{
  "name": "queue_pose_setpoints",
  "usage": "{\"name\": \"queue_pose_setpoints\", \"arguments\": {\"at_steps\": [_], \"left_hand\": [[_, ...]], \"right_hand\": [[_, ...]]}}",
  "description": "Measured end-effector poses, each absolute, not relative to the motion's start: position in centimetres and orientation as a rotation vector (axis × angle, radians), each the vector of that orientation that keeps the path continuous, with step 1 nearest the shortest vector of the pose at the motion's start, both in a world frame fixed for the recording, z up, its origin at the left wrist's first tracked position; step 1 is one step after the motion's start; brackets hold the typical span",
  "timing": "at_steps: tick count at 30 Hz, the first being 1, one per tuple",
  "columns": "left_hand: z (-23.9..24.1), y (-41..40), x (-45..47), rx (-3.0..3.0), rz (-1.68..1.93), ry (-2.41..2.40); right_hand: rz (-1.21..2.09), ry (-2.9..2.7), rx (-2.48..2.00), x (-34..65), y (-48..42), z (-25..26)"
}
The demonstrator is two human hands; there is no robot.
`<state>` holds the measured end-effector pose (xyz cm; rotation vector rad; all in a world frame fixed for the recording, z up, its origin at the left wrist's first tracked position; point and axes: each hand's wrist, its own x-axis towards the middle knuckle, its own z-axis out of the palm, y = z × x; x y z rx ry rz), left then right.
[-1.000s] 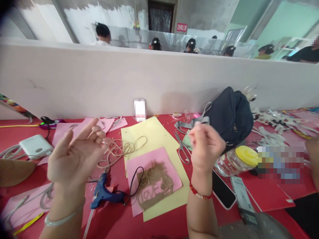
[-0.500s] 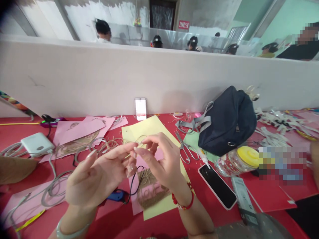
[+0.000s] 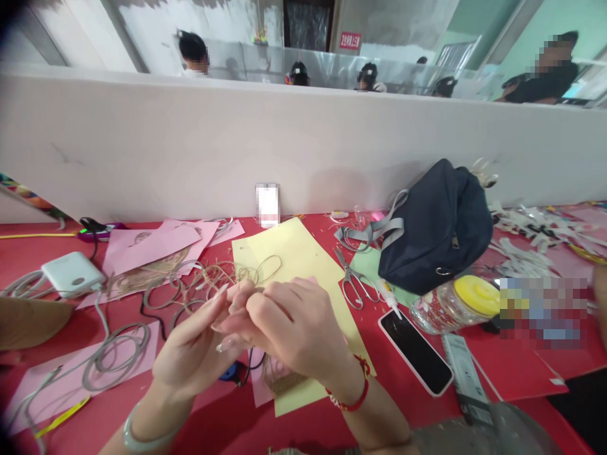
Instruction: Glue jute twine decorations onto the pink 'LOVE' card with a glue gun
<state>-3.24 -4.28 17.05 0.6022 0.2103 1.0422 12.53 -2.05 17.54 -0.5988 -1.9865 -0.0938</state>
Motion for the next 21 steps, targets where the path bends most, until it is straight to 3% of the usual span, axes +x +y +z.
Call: {"name": "queue_pose_setpoints", "arguments": {"at_steps": [21], "left_hand": [[16.75,-4.08,-2.59,0.627,1.122,0.447]], "right_hand": [[-0.147,-2.112,-0.639,12.38,-2.0,16.77]]}}
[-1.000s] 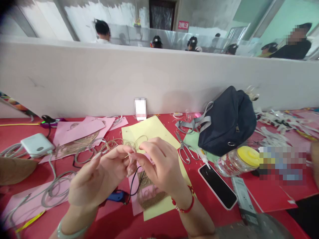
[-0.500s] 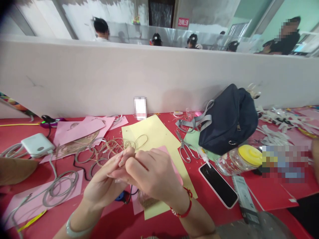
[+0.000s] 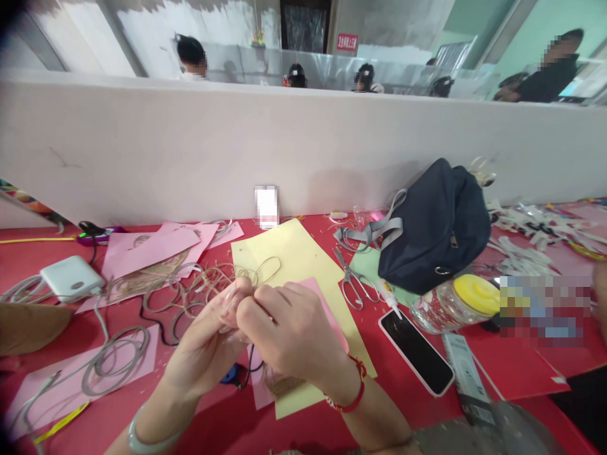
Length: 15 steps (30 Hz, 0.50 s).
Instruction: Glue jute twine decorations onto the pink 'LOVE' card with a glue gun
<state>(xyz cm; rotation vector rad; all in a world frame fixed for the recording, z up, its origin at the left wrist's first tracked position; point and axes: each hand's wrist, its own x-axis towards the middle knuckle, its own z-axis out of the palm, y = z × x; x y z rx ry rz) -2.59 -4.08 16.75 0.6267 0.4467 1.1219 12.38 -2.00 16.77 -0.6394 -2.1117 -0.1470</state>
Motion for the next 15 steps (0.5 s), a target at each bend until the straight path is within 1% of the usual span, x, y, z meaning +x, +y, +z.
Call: {"name": "queue_pose_setpoints", "arguments": {"at_steps": [4,8,11,13,15], "left_hand": [[16.7,-4.1,-2.6,0.655,1.135,0.412],[15.7,-4.0,-2.8,0.848,1.195,0.418],[14.8,-3.7,-3.5,1.338,1.341,0.502],[14.7,-3.4,-4.2,1.836,1.429,0.613],[14.9,-3.0,-4.9,2.371,1.474,0.743]], "right_hand": [[-0.04,-2.075,-0.638,12.1,-2.3,17.4],[0.378,-1.99,-0.659,12.3,-3.3,18.0],[0.753,-1.896,-0.739,12.9,-3.8,18.2],[1.005,-1.752,-0.774,13.4,-4.0,18.1],[1.166,-1.615,-0.767,14.0,-3.9,17.8]]}}
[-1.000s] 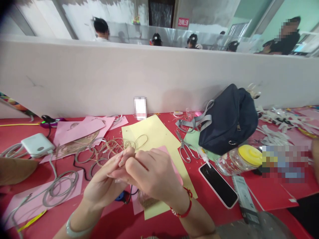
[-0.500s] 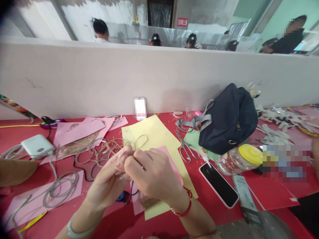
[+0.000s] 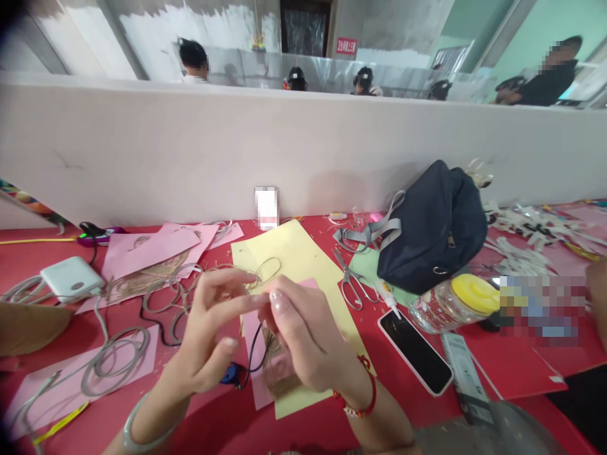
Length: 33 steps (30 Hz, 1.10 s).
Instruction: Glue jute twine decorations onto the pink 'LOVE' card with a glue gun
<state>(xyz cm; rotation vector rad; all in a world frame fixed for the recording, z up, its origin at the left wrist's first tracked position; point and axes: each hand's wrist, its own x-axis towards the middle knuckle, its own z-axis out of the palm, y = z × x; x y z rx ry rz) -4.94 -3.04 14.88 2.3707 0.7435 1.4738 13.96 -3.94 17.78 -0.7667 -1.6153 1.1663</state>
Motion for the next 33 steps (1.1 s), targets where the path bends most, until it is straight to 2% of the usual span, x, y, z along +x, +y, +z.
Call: {"name": "queue_pose_setpoints", "arguments": {"at_steps": [4,7,12,20,29,33], "left_hand": [[15.6,-2.8,-6.1,2.994,1.407,1.03],[16.1,-3.0,-6.8,3.111,1.247,1.129],[17.2,-2.9,-8.1,3.309,1.027,1.058],[18.3,-2.7,-8.7,3.48,0.882,0.984],[17.4,-2.2,-8.5,3.404,0.899,0.873],[16.7,-2.6,-8.5,3.344,0.992,0.856]], "right_hand": [[1.066,-1.551,-0.691,14.8,-3.4,17.2],[0.878,-1.569,-0.709,15.2,-2.9,17.2],[0.892,-1.732,-0.695,15.8,-2.3,17.9],[1.151,-1.715,-0.627,15.9,-1.8,18.3],[1.053,-1.889,-0.55,16.7,-1.0,18.3],[1.107,-1.903,-0.521,16.7,-0.8,18.2]]}}
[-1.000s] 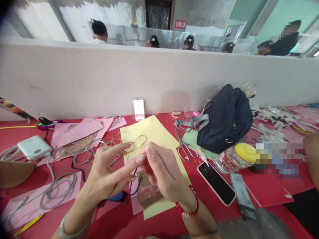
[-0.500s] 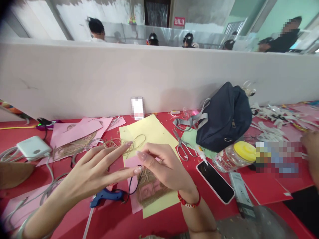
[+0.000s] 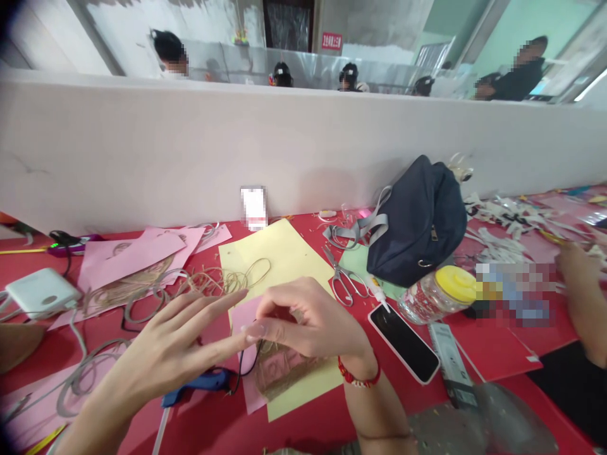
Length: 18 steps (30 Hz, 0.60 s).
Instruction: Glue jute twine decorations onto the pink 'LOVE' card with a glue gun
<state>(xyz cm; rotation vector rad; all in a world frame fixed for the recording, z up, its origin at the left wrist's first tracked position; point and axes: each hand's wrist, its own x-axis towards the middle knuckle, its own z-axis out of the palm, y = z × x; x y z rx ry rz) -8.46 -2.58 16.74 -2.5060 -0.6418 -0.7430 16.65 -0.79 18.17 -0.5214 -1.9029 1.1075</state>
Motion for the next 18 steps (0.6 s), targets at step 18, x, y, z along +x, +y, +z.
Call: {"name": "queue_pose_setpoints", "arguments": {"at_steps": [18], "left_hand": [[16.5,-2.4,-9.2,-2.61,-0.966,-0.66]], "right_hand": [[1.697,-1.549,-0.481,14.5,-0.1,16.0]]}}
